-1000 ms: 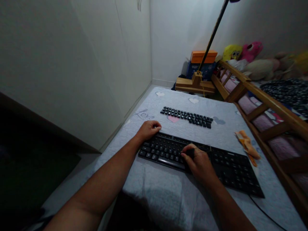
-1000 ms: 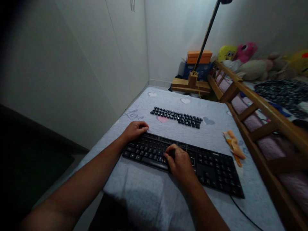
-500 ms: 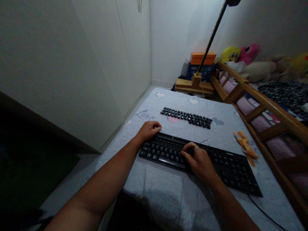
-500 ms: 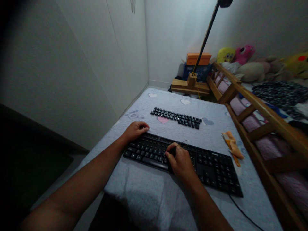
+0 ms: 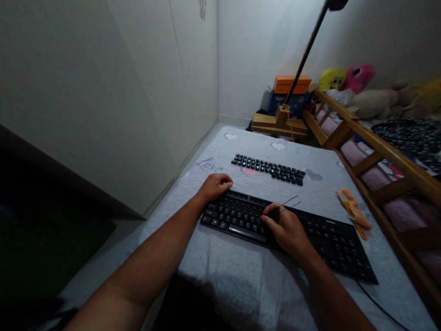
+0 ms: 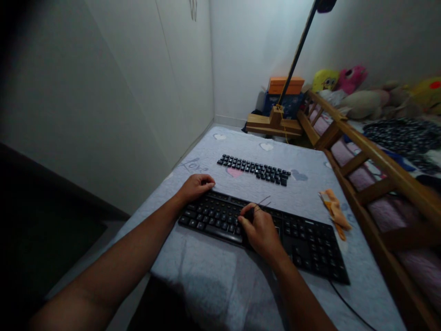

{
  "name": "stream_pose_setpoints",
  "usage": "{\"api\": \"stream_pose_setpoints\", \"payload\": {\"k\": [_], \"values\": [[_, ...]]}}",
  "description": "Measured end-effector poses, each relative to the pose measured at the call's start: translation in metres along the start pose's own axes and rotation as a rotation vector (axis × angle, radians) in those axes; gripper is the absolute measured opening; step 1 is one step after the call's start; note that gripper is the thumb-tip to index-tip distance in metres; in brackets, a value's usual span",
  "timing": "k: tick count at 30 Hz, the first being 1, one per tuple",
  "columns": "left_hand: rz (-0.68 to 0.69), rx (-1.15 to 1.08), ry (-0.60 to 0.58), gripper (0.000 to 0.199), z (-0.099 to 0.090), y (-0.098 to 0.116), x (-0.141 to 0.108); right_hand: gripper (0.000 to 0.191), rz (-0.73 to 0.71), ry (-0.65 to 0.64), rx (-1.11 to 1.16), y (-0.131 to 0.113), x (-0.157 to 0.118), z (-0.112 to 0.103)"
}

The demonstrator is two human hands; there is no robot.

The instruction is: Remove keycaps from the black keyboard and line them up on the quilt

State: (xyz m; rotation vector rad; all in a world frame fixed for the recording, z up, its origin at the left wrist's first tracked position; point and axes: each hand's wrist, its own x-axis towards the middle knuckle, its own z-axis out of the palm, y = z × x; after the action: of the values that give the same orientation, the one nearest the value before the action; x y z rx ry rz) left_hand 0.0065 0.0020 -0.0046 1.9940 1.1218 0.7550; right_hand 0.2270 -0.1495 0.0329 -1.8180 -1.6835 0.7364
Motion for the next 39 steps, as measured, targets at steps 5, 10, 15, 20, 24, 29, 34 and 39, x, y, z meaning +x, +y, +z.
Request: {"api": "stream_pose_setpoints", "payload": {"k": [5, 10, 15, 20, 24, 29, 34, 39], "values": [[-0.005, -0.005, 0.000, 0.023, 0.000, -0.001, 0.000, 0.013, -0.008, 0.002, 0.002, 0.000, 0.003, -0.001], [-0.028, -0.009, 0.000, 0.023, 0.000, -0.001, 0.000, 0.012, -0.030, 0.014, -0.004, 0.001, 0.006, -0.003], [-0.032, 0.005, 0.002, 0.023, -0.001, 0.001, -0.001, 0.012, -0.019, -0.010, -0.028, 0.001, 0.008, -0.004], [-0.024, 0.007, 0.003, 0.023, -0.001, 0.000, 0.000, 0.013, -0.017, -0.016, -0.025, 0.001, 0.009, -0.005], [-0.027, 0.013, 0.000, 0.022, 0.000, -0.001, 0.000, 0.014, 0.007, -0.031, -0.021, 0.000, 0.010, -0.004], [-0.028, -0.012, -0.004, 0.024, 0.000, -0.001, 0.000, 0.012, -0.011, -0.010, -0.024, -0.001, 0.011, -0.005], [-0.033, -0.017, 0.000, 0.024, -0.001, 0.001, 0.000, 0.011, -0.057, -0.023, -0.008, 0.001, 0.006, -0.003], [-0.031, -0.011, 0.009, 0.022, -0.001, 0.002, -0.001, 0.008, -0.109, -0.008, -0.062, 0.002, -0.004, 0.005]]}}
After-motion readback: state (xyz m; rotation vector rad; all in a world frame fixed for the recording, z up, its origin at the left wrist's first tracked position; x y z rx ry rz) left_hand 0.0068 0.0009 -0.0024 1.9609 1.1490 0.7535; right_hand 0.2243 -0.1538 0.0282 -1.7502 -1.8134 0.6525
